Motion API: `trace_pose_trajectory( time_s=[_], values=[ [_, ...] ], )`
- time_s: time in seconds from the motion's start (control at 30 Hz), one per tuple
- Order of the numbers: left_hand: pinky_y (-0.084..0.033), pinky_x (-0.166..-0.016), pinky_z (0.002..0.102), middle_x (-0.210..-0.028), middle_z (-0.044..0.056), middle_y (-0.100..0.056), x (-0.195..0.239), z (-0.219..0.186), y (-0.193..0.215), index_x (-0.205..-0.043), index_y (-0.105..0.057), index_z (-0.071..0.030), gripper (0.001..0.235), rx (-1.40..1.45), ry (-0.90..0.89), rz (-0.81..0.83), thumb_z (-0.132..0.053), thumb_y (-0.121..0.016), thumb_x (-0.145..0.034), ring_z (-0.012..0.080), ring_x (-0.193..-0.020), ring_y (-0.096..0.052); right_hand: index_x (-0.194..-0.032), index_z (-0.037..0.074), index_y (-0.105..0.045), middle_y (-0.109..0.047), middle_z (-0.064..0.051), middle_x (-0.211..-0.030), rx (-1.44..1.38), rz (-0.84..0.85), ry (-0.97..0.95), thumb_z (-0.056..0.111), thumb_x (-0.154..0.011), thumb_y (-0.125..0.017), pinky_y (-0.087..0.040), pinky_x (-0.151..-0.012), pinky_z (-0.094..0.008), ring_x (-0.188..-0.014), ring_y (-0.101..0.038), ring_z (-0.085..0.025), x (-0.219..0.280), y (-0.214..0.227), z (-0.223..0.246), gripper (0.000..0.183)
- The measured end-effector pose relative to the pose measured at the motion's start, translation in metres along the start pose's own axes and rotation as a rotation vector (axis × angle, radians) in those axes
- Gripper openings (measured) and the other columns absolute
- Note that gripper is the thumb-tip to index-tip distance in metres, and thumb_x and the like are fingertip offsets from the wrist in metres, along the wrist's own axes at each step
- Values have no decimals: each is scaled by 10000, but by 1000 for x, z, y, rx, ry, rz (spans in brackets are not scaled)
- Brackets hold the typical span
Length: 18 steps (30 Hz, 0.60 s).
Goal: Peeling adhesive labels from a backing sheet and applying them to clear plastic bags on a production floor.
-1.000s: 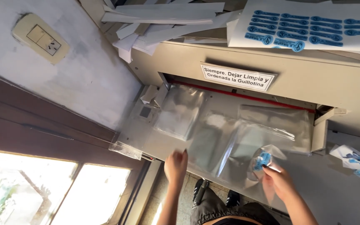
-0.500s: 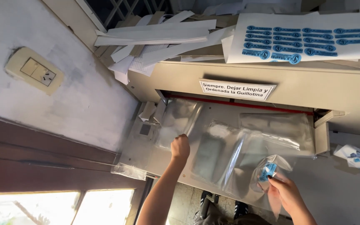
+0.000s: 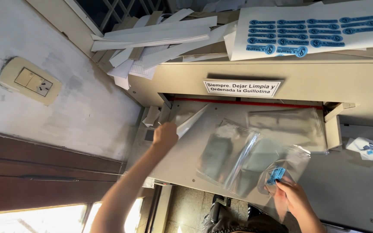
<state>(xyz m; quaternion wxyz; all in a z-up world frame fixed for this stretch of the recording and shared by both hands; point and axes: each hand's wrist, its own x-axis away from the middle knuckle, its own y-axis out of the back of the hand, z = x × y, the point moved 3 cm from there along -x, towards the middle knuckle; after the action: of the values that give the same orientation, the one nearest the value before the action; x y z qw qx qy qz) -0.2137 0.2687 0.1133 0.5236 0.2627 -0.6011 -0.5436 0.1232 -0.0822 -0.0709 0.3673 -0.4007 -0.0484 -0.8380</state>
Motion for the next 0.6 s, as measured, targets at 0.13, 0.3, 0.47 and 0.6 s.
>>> trace_pose_trajectory(
  time_s=[0.13,0.3,0.47,0.6],
  values=[
    [-616,-672,409,-821,118,-676,31,4,62,-868,-660,-52,191,157,-24,119,51,-500,-853,312,-839,-700,-1378,-30,-633,-714,-197,-1195,-14,21,29,-123,-946,-579,-503,-906,-325,-1014,-666,-265,-22,16,-19,446],
    [-51,-629,313,-644,-39,-154,107,-25,147,-653,-191,-202,721,801,-48,367,-150,-900,-776,135,-599,-121,-1355,-34,-623,-698,-164,-1181,33,23,-64,-52,-950,-631,-470,-772,-298,-945,-625,-218,-23,23,-20,406],
    [-295,-523,263,-969,31,-559,85,-48,22,-969,-534,-129,359,1040,-145,417,-77,-750,-686,128,-687,-488,-1067,-43,-636,-657,-160,-949,32,59,-27,-104,-929,-650,-529,-722,-360,-801,-631,-258,-37,32,-29,152],
    [-562,-590,280,-904,123,-776,108,-145,-94,-978,-768,-3,74,1929,-91,624,-1,-715,-927,181,-699,-710,-1141,-130,-598,-668,-281,-1075,81,-37,-93,-157,-932,-551,-568,-829,-471,-924,-649,-385,0,15,0,216]
  ],
)
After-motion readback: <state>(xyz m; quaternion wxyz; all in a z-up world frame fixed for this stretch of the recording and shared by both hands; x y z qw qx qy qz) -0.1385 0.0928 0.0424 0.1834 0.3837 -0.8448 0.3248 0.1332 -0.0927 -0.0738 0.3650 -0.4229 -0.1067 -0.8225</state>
